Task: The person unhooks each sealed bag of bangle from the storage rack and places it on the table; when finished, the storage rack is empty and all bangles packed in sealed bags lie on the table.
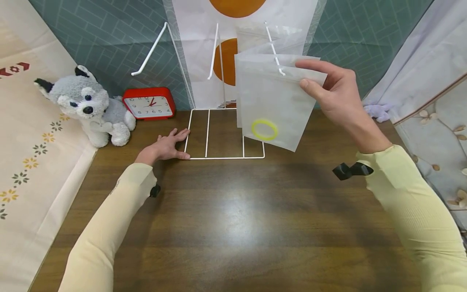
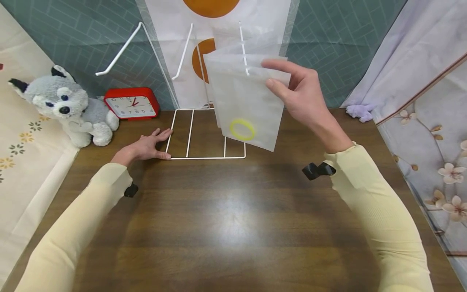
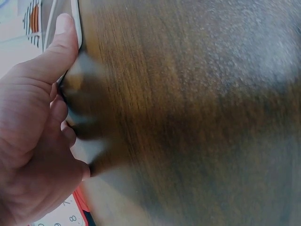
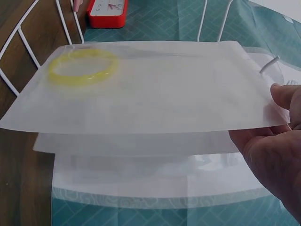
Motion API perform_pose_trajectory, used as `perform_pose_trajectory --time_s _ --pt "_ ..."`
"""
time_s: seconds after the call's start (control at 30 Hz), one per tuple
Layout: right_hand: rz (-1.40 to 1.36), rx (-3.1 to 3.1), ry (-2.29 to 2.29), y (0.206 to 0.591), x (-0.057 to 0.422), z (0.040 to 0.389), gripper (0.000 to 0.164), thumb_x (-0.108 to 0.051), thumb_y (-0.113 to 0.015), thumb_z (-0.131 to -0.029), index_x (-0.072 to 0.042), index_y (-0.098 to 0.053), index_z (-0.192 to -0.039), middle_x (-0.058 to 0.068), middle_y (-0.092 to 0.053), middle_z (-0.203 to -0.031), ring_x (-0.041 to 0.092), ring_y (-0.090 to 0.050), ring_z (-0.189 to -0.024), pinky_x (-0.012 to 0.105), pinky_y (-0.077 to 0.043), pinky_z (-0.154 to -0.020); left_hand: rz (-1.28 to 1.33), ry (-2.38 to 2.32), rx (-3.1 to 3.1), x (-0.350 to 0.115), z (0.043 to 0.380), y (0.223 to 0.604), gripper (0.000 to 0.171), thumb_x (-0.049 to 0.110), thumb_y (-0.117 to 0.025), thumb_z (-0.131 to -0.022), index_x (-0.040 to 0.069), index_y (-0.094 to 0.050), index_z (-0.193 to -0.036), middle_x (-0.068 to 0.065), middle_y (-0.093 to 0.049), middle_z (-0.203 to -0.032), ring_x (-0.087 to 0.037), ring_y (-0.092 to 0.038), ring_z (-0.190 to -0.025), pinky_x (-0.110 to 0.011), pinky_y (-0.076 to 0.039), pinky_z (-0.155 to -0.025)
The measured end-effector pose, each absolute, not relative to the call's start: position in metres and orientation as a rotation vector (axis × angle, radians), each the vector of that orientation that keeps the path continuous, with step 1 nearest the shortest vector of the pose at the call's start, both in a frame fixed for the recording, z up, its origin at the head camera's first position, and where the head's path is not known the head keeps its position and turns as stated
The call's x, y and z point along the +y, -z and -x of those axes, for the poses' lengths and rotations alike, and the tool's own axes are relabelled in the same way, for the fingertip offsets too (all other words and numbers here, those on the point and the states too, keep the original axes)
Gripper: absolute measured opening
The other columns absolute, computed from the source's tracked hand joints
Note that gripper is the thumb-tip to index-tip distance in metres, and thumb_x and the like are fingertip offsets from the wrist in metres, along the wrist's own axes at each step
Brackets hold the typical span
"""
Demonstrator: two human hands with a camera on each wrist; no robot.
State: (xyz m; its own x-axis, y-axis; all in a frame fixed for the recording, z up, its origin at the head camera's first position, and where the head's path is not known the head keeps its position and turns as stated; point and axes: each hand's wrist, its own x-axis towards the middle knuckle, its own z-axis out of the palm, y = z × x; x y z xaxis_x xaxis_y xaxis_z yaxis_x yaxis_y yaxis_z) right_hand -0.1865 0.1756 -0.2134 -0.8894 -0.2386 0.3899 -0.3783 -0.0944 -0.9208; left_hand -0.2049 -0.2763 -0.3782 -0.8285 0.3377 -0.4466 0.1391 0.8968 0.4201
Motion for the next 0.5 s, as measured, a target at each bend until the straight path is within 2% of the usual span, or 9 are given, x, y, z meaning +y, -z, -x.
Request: perform_pose_trajectory --time_s 0.13,0.5 --pt "-0.67 -2.088 -2.089 0.2095 0.173 0.1863 0.032 0.0 -0.072 -0.09 -0.004 -0.072 -0.122 0.012 -0.068 -0.119 0.019 -0.067 -0.082 0.023 -0.052 -0.072 -0.342 -0.502 2.535 -0.276 0.205 0.3778 0.103 0.042 -0.075 -0.088 0.014 -0.009 -0.162 -0.018 -0.005 -0.166 -0.041 0.006 -0.15 -0.07 0.006 -0.11" --pt "-0.642 -2.133 -2.007 0.2059 0.1708 0.1875 0.028 -0.001 -0.071 -0.09 -0.007 -0.075 -0.118 0.007 -0.07 -0.111 0.015 -0.064 -0.074 0.02 -0.048 -0.064 -0.355 -0.505 2.544 -0.2762 0.2044 0.3785 0.103 0.042 -0.076 -0.087 0.013 -0.011 -0.162 -0.018 -0.007 -0.166 -0.041 0.004 -0.15 -0.071 0.005 -0.11"
